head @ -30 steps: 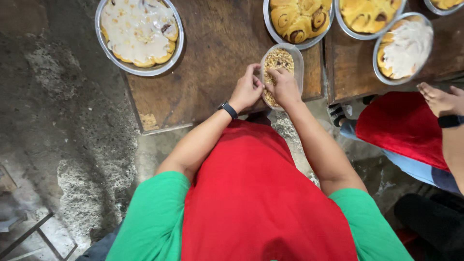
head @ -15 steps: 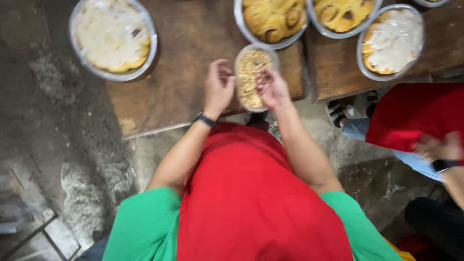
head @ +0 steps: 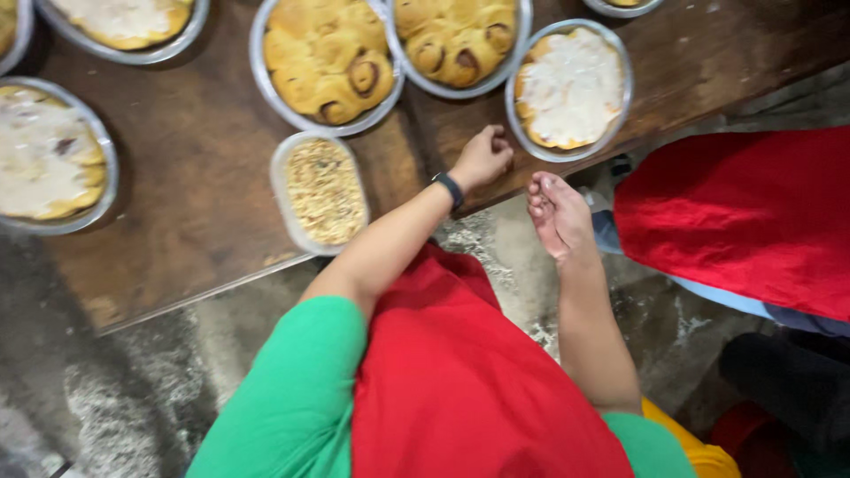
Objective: The person tops circular pastries with a white glaze and sprinkles crushed nuts by hand while rearranging the trays on a table.
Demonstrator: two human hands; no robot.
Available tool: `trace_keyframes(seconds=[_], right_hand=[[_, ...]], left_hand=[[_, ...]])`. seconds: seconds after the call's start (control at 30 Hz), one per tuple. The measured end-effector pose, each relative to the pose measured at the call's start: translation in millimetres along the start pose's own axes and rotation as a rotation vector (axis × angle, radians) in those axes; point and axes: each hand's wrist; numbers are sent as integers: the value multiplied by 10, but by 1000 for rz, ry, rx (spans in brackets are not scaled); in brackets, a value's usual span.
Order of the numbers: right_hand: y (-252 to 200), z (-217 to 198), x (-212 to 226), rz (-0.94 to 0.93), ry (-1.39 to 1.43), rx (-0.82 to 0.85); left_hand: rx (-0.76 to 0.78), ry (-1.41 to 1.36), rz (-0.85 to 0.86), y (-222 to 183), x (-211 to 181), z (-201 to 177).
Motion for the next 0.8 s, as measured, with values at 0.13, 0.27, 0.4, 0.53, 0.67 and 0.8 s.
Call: trace_keyframes(seconds=[0.13,0.27,0.4,0.53,0.67,0.8], right_hand=[[-76,-354,415,-71,-169,-122],[-45,-305,906,-186,-362,-68],[-10,295,1357,-316,-866,-97],[-138,1201,1466,-330,-1511,8],[-228,1993,1049,-413,-1879,273],[-373,2659,414,-447,-1907,521]], left_hand=[[-250,-14,-34,507,-44,388],[-147,-425,-14,231,-331,521],[-71,-660,91,-194,-656,489],[-15,-696,59,-1030,-747,114],[-51,-684,112,-1835,-840,-398],[-207,-717,216,-2645,-889,-905]])
Point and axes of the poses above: each hand's wrist, its own y-axis towards the middle knuckle, its own z-axis out of the palm, x = y × z, and after that the axes turned 6 degrees about x, right-handed
